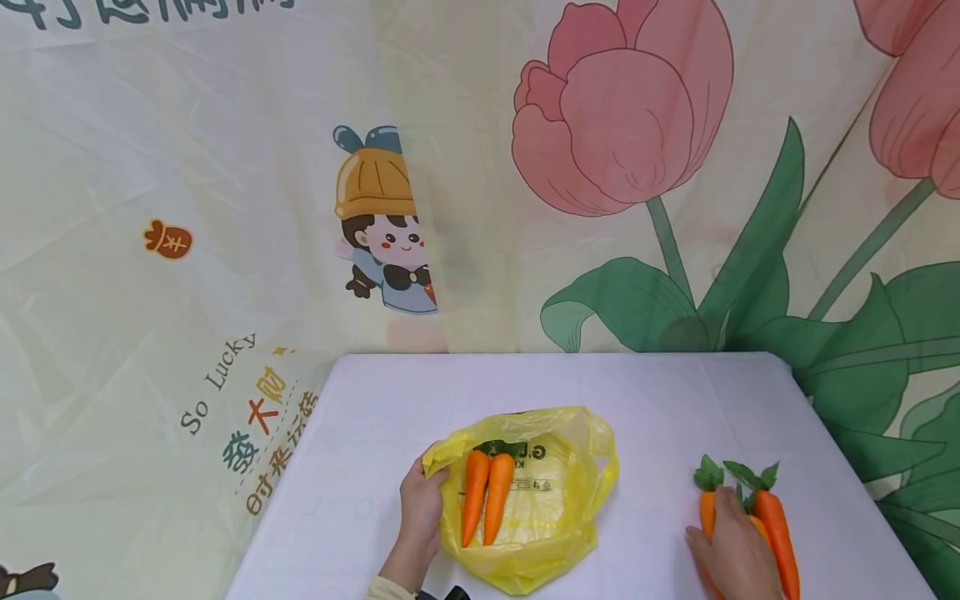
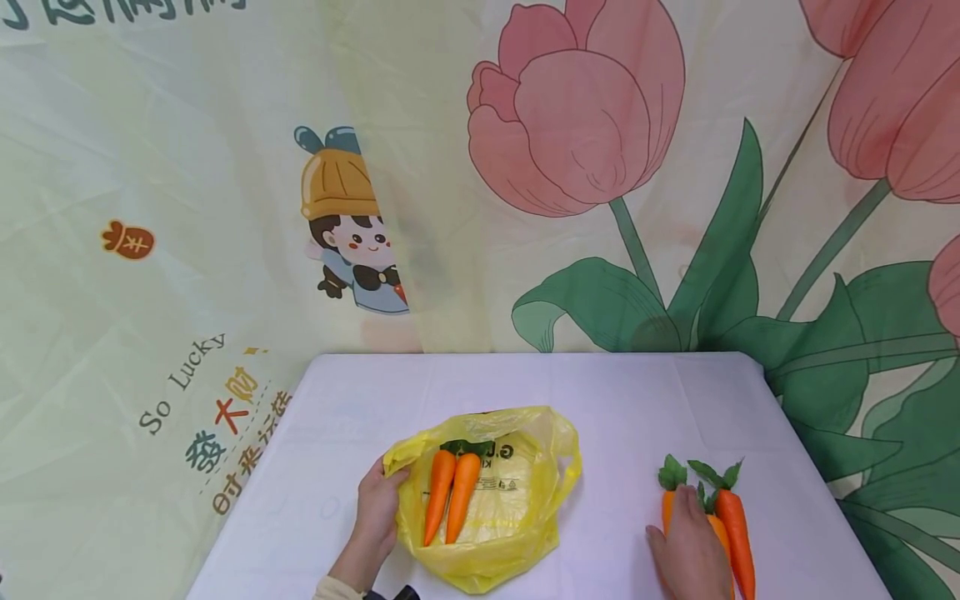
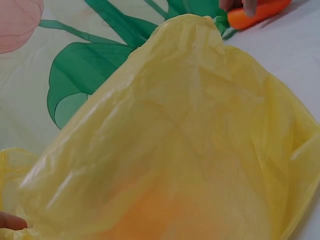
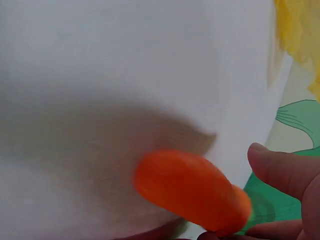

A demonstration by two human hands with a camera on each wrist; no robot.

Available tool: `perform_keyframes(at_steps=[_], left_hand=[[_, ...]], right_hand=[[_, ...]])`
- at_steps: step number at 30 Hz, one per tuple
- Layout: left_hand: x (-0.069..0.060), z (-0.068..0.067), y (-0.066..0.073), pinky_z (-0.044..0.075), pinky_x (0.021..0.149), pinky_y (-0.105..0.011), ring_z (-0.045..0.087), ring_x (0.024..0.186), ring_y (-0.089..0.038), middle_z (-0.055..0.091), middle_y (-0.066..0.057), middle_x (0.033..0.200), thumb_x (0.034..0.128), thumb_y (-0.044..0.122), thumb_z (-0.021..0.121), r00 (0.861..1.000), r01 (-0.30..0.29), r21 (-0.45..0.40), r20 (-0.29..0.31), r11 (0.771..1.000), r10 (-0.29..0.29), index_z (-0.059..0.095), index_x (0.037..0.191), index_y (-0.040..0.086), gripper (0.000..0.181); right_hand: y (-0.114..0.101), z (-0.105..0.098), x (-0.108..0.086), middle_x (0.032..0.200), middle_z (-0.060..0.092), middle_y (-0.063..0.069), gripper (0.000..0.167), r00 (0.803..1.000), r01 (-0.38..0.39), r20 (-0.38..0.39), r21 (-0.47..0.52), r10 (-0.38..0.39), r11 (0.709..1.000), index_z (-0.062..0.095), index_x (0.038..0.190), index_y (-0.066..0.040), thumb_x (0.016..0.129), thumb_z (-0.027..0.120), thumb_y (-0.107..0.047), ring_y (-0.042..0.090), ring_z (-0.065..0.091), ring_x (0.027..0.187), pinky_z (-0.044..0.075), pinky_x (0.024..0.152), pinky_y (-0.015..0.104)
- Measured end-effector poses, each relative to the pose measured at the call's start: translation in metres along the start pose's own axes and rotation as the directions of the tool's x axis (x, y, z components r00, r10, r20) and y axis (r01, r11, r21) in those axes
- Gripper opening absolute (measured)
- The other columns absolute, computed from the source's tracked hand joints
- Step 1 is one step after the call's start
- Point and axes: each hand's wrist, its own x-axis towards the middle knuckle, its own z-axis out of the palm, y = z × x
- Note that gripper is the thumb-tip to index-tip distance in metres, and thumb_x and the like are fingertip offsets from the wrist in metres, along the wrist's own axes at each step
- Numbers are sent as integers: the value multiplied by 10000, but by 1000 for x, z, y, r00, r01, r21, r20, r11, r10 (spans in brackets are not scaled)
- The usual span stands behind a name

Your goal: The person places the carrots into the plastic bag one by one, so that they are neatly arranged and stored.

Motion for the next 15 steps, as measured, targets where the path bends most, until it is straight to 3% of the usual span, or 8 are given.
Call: perform_keyframes(at_steps=[8, 13, 15], left_hand=[[0, 0, -1, 340, 1173, -498, 395, 1410, -382, 416, -232, 1528, 991, -28, 444, 1000, 8, 23, -4, 1000, -8, 382, 1506, -46, 519], [-1, 0, 0, 336, 1175, -499, 388, 1416, -381, 406, -226, 1538, 1002, -16, 445, 1000, 10, 22, 2, 1000, -10, 374, 1514, -40, 518], [-1, 1, 0, 333, 1177, -500, 384, 1418, -383, 400, -230, 1540, 1004, -15, 445, 1000, 4, 20, 6, 1000, -4, 369, 1514, -46, 517]], right_hand=[[2, 14, 0, 1327, 503, 354, 851, 995, -64, 72, 22, 63, 998, 353, 1445, 170, 844, 834, -191, 383, 567, 944, 457, 983, 646], [-5, 15, -6, 1295, 537, 311, 737, 985, -104, 153, 140, 83, 985, 414, 1453, 102, 846, 796, -67, 381, 557, 980, 455, 979, 656], [-8, 13, -10, 1313, 531, 277, 736, 975, -135, 204, 230, 88, 964, 429, 1465, 54, 824, 785, -18, 385, 556, 1011, 465, 972, 652]])
